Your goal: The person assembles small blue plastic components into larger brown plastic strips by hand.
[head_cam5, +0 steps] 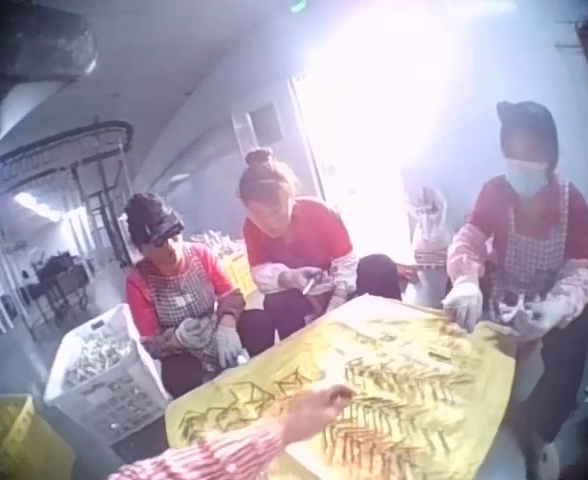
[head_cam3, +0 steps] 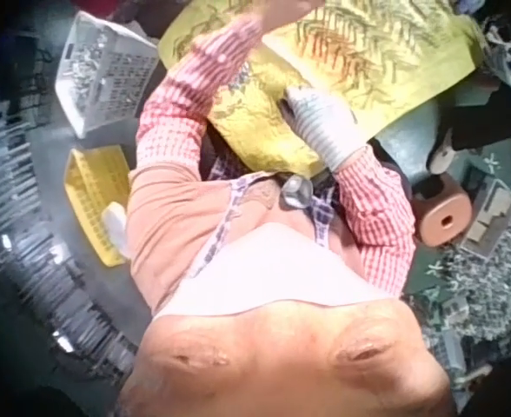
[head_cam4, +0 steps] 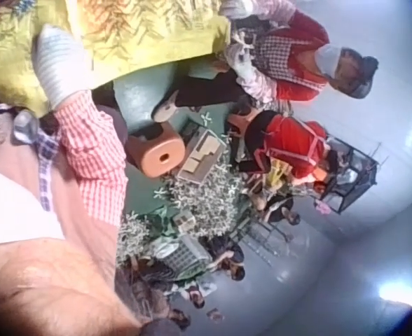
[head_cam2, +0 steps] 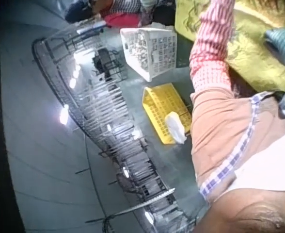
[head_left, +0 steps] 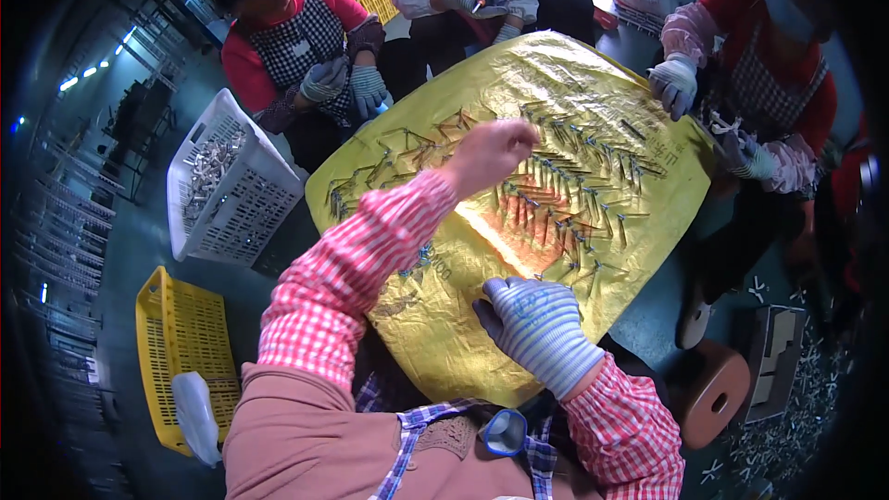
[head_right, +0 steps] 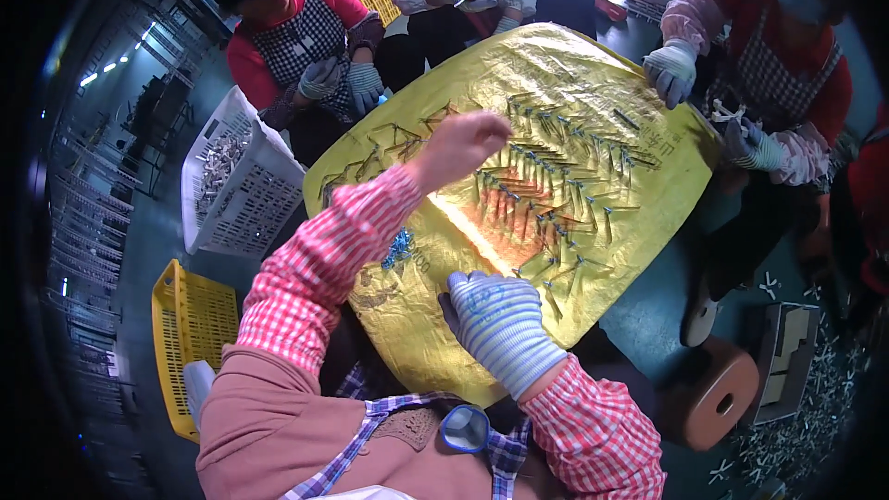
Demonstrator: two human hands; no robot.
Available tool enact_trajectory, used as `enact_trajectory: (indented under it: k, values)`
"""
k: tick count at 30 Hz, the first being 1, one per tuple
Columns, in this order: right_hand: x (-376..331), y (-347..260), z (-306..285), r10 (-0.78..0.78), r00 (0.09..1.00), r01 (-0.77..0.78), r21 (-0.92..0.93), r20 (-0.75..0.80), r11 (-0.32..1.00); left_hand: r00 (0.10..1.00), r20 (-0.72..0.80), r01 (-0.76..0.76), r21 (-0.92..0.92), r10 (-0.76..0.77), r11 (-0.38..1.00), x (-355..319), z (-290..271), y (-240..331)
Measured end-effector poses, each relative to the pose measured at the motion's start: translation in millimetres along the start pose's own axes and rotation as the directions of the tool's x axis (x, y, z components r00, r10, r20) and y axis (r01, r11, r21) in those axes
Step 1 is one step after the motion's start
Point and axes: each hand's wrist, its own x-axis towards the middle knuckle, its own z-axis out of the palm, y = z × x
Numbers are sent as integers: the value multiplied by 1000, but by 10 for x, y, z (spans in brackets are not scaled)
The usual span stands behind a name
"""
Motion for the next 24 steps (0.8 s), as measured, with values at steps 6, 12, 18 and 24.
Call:
enact_trajectory:
  k: [6, 12, 18, 24]
  values:
    - [116, -131, 122, -77, 997, 77, 93, -13, 993, 968, 172, 234, -354, -183, 905, -1397, -382, 158]
    - [128, -178, 280, -70, 996, 67, 67, 51, 996, 941, 150, 335, -300, -303, 893, -2053, -409, 325]
    - [172, -231, 447, -33, 969, 31, 15, 247, 999, 994, 77, -70, -27, 72, 997, -2149, -438, 443]
    - [200, -237, 519, -87, 974, 82, 33, 211, 996, 974, 78, -212, 3, 211, 977, -2216, -470, 457]
